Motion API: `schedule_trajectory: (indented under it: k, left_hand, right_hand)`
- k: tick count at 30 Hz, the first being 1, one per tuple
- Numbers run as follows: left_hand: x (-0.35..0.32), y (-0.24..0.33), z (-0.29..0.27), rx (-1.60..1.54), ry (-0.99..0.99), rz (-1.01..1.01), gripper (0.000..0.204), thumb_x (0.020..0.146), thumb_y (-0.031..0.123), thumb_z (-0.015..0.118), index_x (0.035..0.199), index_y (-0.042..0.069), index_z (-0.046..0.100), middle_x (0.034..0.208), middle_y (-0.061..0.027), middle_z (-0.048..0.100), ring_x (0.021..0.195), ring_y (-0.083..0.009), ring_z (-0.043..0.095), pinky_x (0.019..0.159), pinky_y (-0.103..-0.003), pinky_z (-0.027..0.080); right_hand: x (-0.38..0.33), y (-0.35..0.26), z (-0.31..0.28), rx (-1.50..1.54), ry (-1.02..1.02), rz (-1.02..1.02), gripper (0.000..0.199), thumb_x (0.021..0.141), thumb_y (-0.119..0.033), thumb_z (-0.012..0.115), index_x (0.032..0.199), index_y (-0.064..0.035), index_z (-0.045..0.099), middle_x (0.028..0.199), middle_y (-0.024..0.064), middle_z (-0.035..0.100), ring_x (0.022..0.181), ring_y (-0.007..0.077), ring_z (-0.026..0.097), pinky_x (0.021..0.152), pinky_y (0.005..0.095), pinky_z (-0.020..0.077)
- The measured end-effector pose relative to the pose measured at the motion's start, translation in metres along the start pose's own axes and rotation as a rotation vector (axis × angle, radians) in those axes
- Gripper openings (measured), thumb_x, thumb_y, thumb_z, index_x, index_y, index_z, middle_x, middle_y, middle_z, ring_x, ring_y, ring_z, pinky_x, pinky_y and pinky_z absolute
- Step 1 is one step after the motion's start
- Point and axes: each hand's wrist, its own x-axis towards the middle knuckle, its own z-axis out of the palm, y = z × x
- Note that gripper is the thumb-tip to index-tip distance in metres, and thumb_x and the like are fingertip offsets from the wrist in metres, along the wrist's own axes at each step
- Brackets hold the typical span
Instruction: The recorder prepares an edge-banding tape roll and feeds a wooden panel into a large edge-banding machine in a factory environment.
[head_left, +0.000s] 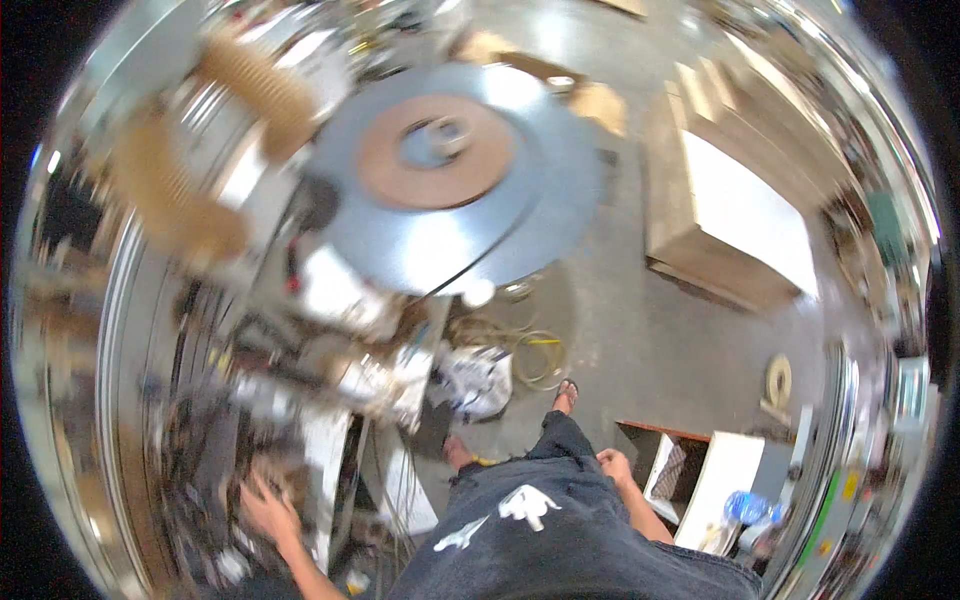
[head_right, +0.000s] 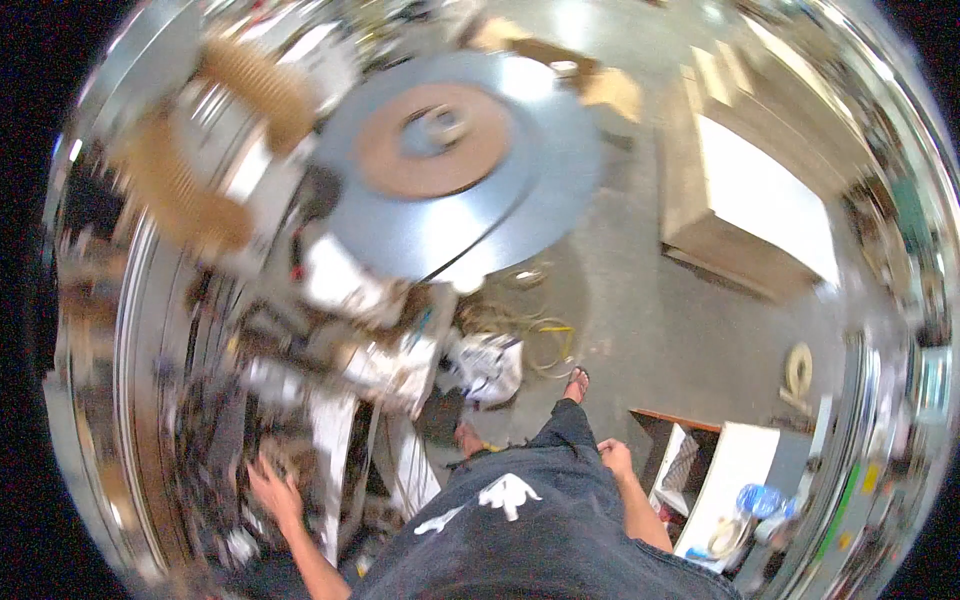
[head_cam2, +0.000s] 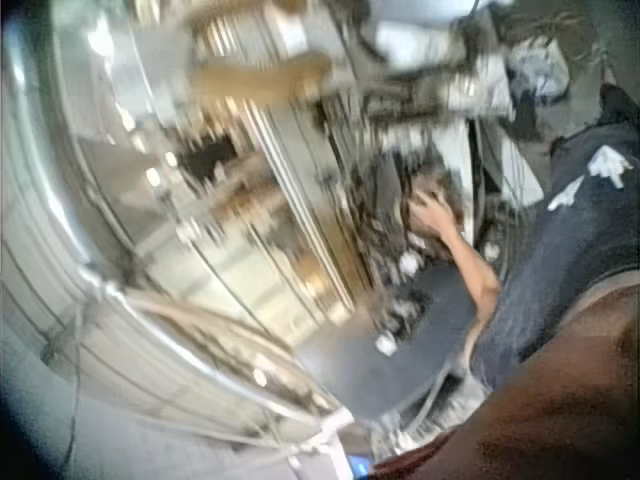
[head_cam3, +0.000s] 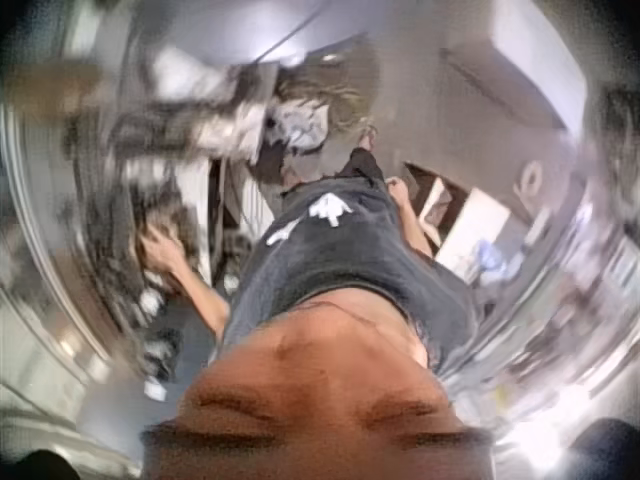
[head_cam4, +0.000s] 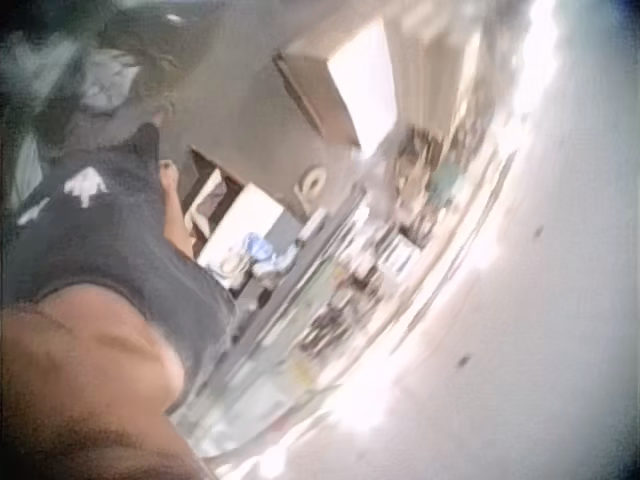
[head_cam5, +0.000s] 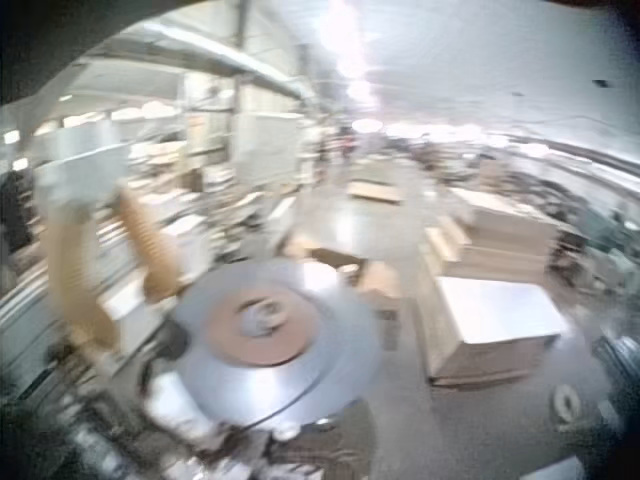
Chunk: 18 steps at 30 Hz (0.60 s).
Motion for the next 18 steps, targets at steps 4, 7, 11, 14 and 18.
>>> schedule_trajectory:
  k: [4,7,11,14,18]
  left_hand:
    - [-0.003,0.23,-0.022,-0.779,0.044,0.066,0.058,0.087,0.008,0.062,0.142,0.004,0.042,0.149,-0.0248,0.034,0.134,-0.0399,0.038,0.109,-0.045,0.034]
    - [-0.017,0.436,-0.133,-1.169,-0.308,0.433,0.033,0.086,0.006,0.061,0.118,0.003,0.064,0.124,-0.0166,0.06,0.116,-0.0329,0.056,0.099,-0.039,0.043]
    - [-0.021,0.628,-0.293,-1.435,-0.68,1.091,0.02,0.088,0.006,0.063,0.105,0.003,0.072,0.108,-0.0133,0.07,0.101,-0.0273,0.065,0.091,-0.036,0.047]
    - [-0.008,0.736,-0.391,-1.497,-0.855,1.956,0.021,0.095,0.01,0.057,0.11,0.004,0.07,0.114,-0.0137,0.067,0.105,-0.0314,0.063,0.092,-0.04,0.046]
    - [0.001,0.858,-0.474,-1.657,-1.184,2.515,0.038,0.101,0.032,0.051,0.115,0.001,0.066,0.124,-0.0207,0.06,0.104,-0.0352,0.059,0.089,-0.046,0.045]
  right_hand:
    - [0.037,0.032,-0.015,0.083,0.173,0.059,0.015,0.087,-0.018,0.057,0.09,-0.0081,0.068,0.091,0.0188,0.069,0.091,0.0376,0.066,0.08,0.0423,0.0523]
    - [0.099,0.053,-0.068,0.089,0.145,0.035,0.016,0.089,-0.02,0.058,0.093,-0.0072,0.067,0.092,0.019,0.069,0.093,0.0375,0.066,0.082,0.0438,0.0517]
    - [0.21,0.02,-0.187,0.182,0.045,0.003,0.022,0.09,-0.024,0.06,0.099,-0.0049,0.067,0.098,0.0189,0.07,0.097,0.0375,0.066,0.085,0.0439,0.0514]
    - [0.305,-0.045,-0.304,0.083,0.156,-0.141,0.026,0.09,-0.025,0.061,0.105,-0.0045,0.066,0.101,0.0168,0.07,0.099,0.0341,0.067,0.085,0.0413,0.0513]
    - [0.428,-0.123,-0.409,0.152,0.19,-0.367,0.029,0.092,-0.027,0.06,0.11,-0.0046,0.063,0.105,0.0154,0.07,0.1,0.0325,0.066,0.086,0.0404,0.051]
